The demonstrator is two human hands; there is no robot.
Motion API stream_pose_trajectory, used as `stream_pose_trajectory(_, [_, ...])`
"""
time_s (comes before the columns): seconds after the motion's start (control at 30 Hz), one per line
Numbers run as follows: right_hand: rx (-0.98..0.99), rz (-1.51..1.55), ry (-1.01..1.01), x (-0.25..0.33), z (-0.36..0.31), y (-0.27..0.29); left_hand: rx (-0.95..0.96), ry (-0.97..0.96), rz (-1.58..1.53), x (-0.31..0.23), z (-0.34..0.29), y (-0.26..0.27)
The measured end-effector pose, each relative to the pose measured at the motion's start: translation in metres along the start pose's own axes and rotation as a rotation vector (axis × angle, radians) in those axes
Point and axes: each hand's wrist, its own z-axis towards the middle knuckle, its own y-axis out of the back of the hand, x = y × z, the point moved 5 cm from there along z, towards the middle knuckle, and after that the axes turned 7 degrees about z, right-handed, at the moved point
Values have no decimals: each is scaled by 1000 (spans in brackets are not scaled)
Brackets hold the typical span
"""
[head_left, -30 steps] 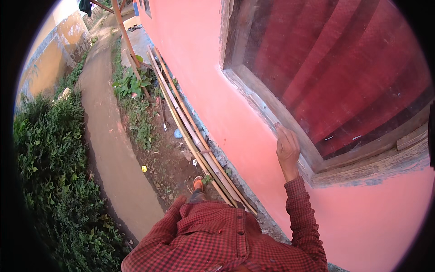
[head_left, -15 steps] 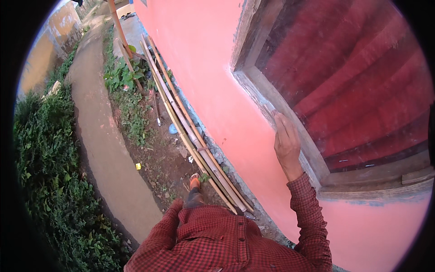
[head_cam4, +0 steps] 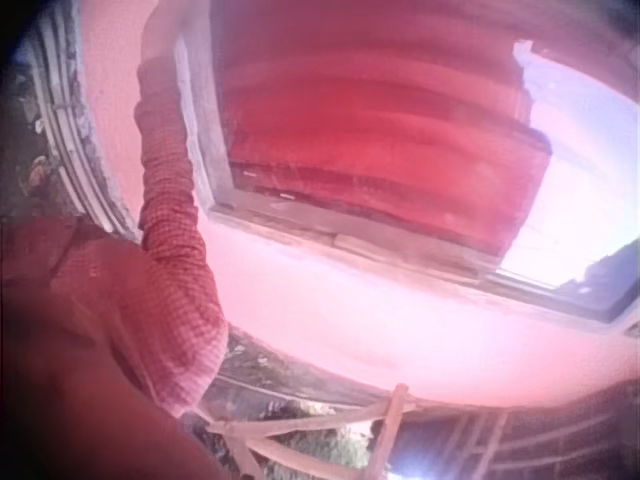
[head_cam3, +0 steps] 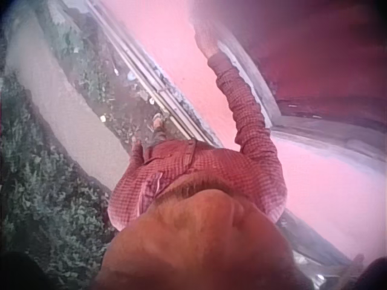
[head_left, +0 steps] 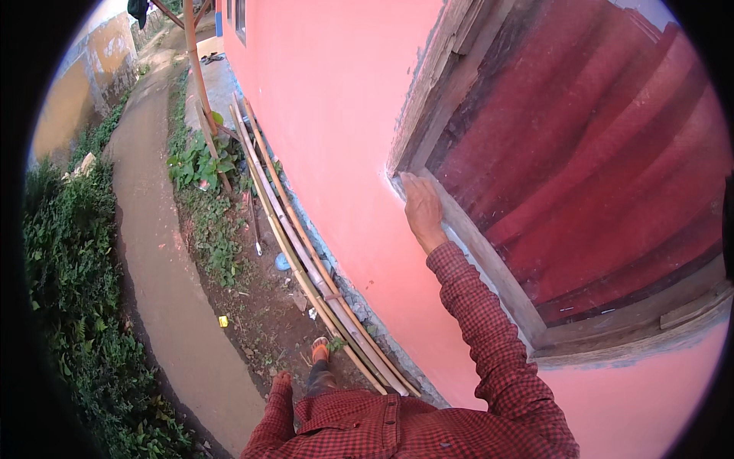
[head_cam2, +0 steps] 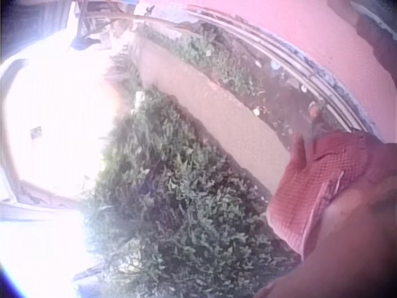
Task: The person smooths the plaster around a window frame on a pink exterior wall using a small trowel. They repeatedly rub and scrape the edges of the window frame to even out the surface.
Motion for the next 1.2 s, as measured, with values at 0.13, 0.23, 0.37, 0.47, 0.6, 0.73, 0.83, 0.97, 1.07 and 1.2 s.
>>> stream_pose_trajectory(0.13, [249, 132, -28, 2, -6, -2, 57, -41, 332, -10, -31, -13])
stream_pose_trajectory(0.23, [148, 155, 38, 9, 3, 20, 128, -257, 461, -75, -31, -69])
stream_pose_trajectory(0.37, [497, 86, -72, -3, -36, 23, 160, -513, 607, -175, -63, -122])
stream_pose_trajectory(0.47, [575, 614, -96, 52, -29, 86, 42, -661, 682, -219, -75, -109])
stream_pose_trajectory(0.6, [215, 581, -125, 80, -59, 216, -184, -836, 720, -273, -96, -91])
stream_pose_trajectory(0.73, [-478, 48, 39, 102, -111, 387, -312, -1059, 479, -345, -151, -109])
stream_pose_trajectory(0.83, [-791, -352, 52, 96, -155, 484, -354, -1359, 270, -418, -269, -138])
stream_pose_trajectory(0.97, [-663, -783, 90, 102, -128, 554, -110, -1857, 180, -483, -419, -196])
stream_pose_trajectory(1.07, [-460, -1041, 75, 97, -106, 565, 23, -2078, 33, -493, -504, -227])
stream_pose_trajectory(1.2, [-368, -1222, 116, 86, -101, 572, 157, -2146, -78, -473, -556, -254])
